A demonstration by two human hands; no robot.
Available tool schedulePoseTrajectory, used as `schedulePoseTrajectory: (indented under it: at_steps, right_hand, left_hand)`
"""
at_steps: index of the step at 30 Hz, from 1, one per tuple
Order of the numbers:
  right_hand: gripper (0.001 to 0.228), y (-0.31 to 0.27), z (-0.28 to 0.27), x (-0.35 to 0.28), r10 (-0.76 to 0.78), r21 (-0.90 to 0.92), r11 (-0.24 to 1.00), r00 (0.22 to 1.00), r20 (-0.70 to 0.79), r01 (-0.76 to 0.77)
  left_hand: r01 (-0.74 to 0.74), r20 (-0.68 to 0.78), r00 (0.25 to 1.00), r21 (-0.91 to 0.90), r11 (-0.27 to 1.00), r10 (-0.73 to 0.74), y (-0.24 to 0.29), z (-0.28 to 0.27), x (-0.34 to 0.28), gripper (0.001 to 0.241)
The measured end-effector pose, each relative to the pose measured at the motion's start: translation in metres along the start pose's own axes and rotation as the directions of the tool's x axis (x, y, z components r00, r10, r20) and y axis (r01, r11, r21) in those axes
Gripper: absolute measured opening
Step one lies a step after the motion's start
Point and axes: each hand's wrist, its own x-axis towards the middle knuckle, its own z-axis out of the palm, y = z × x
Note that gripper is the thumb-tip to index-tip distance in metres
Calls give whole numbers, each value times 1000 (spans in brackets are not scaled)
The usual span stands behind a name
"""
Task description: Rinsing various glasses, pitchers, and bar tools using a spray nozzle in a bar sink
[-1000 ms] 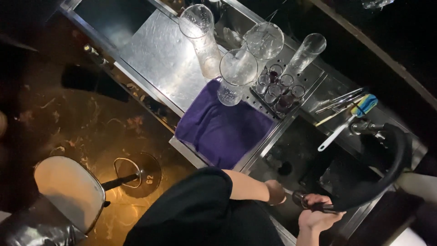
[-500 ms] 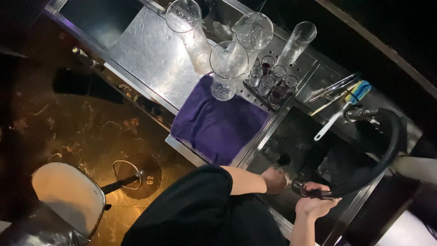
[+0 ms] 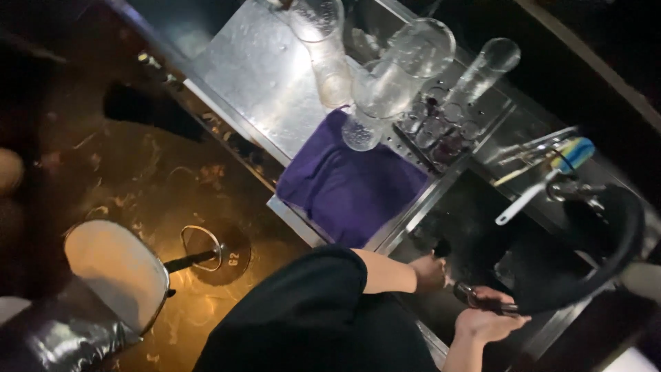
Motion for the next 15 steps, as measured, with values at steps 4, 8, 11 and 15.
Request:
schedulePoseTrajectory:
  at_steps: [4, 8, 11, 15]
  right_hand:
    - [68, 13, -9, 12, -53, 126, 992, 972, 228, 24]
    - [63, 9, -6, 9, -11, 69, 998, 993, 118, 3]
    - [60, 12, -7, 12, 30, 91, 995, 998, 55, -35]
    - [65, 20, -12, 19, 3, 74, 997, 995, 102, -11]
  left_hand:
    - [308, 390, 920, -646, 699, -45, 1, -16, -1, 35]
    - [36, 185, 981, -442, 896, 52, -6, -33, -17, 27]
    - [-99, -36, 994, 63, 993, 101, -5, -26, -22, 41]
    - [-33, -399, 907, 254, 967, 136, -5, -6, -20, 29]
